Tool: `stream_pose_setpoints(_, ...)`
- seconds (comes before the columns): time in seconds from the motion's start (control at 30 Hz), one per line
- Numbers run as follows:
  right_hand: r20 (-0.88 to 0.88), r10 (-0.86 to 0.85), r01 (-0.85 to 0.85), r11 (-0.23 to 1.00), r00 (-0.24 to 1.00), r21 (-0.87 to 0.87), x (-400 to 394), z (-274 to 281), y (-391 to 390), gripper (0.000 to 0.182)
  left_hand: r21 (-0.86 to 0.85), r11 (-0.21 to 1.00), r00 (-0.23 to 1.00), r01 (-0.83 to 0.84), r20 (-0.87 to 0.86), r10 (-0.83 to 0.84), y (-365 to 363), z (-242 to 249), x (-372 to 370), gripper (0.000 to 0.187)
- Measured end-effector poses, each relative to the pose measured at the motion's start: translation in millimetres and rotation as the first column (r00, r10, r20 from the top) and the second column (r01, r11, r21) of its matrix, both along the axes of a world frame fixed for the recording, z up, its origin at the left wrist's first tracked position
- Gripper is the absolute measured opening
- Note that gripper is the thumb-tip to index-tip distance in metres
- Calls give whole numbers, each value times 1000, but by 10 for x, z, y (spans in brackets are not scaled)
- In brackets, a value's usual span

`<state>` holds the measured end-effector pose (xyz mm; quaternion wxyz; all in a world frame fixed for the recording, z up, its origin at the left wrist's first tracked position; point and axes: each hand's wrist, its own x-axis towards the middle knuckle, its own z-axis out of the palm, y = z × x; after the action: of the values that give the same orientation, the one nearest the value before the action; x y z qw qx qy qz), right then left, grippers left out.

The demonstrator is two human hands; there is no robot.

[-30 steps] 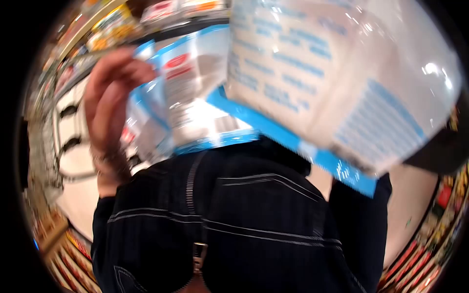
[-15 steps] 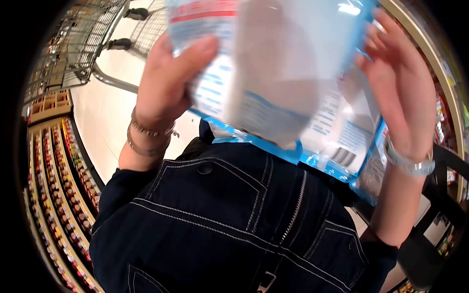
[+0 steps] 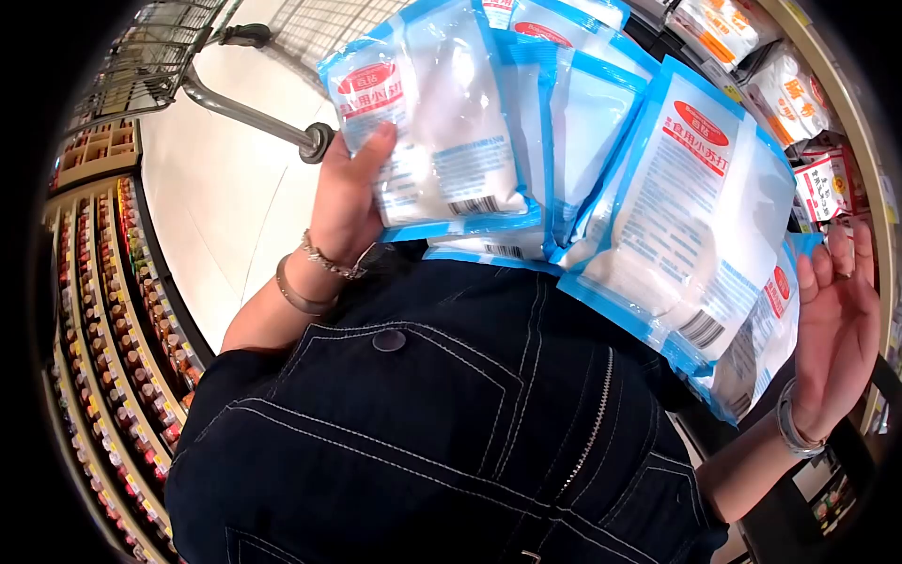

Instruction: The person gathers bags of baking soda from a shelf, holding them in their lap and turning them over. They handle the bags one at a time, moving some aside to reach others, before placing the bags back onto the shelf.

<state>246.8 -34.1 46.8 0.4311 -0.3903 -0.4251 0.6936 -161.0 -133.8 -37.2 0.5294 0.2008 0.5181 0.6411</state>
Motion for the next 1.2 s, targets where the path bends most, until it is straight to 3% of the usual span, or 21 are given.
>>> stream_pose_setpoints(0.13,-92,-15,17,1000,996,18,336,20,-35,42,28,1000,978,-12,-206,17,17,-21,130,28)
stream_pose_setpoints(0.2,-143,19,-12,999,989,47,528,24,-37,41,50,999,972,-19,-232,31,35,-30,159,26)
stream_pose_setpoints(0.27,-201,-53,60,998,978,26,680,25,-74,38,51,998,966,-22,-257,34,39,-36,164,25)
stream_pose_setpoints(0.37,-303,9,-2,1000,953,22,727,8,-120,31,21,1000,964,-14,-266,19,45,-53,156,26)
stream_pose_setpoints(0.53,-272,-136,138,990,953,-12,912,1,-199,21,-3,1000,975,2,-221,-3,-45,-96,200,36)
stream_pose_setpoints(0.6,-260,-229,231,973,938,-24,946,-7,-233,19,-21,995,951,93,-294,-95,-128,-138,237,40)
stream_pose_setpoints(0.7,-320,-98,106,994,942,5,856,-5,-278,18,-50,984,920,172,-348,-179,-194,-115,303,50)
stream_pose_setpoints(0.73,-301,-181,189,982,936,-2,901,-29,-290,25,-48,986,917,157,-365,-163,-199,-147,295,53)
stream_pose_setpoints(0.77,-365,-90,111,993,927,36,913,-55,-307,28,-45,989,913,142,-380,-149,-193,-192,272,56)
stream_pose_setpoints(0.83,-365,-135,162,986,921,44,951,-92,-341,29,-71,995,958,64,-274,-82,-135,-187,245,61)
stream_pose_setpoints(0.9,-308,-212,238,970,928,47,966,-140,-379,27,-110,981,983,158,-78,-168,-75,-137,172,53)
stream_pose_setpoints(0.93,-298,-210,238,969,931,59,929,-160,-385,28,-125,971,978,202,74,-194,-60,-99,168,39)
stream_pose_setpoints(1.07,-263,-175,199,977,949,70,856,-240,-363,31,-194,955,972,226,108,-208,-7,-23,122,29)
stream_pose_setpoints(1.17,-160,-220,236,968,962,82,663,-196,-283,31,-71,965,966,253,-27,-256,38,115,162,30)
stream_pose_setpoints(1.2,-89,-159,170,976,983,135,543,-145,-211,33,-58,960,950,273,-143,-279,58,118,140,30)
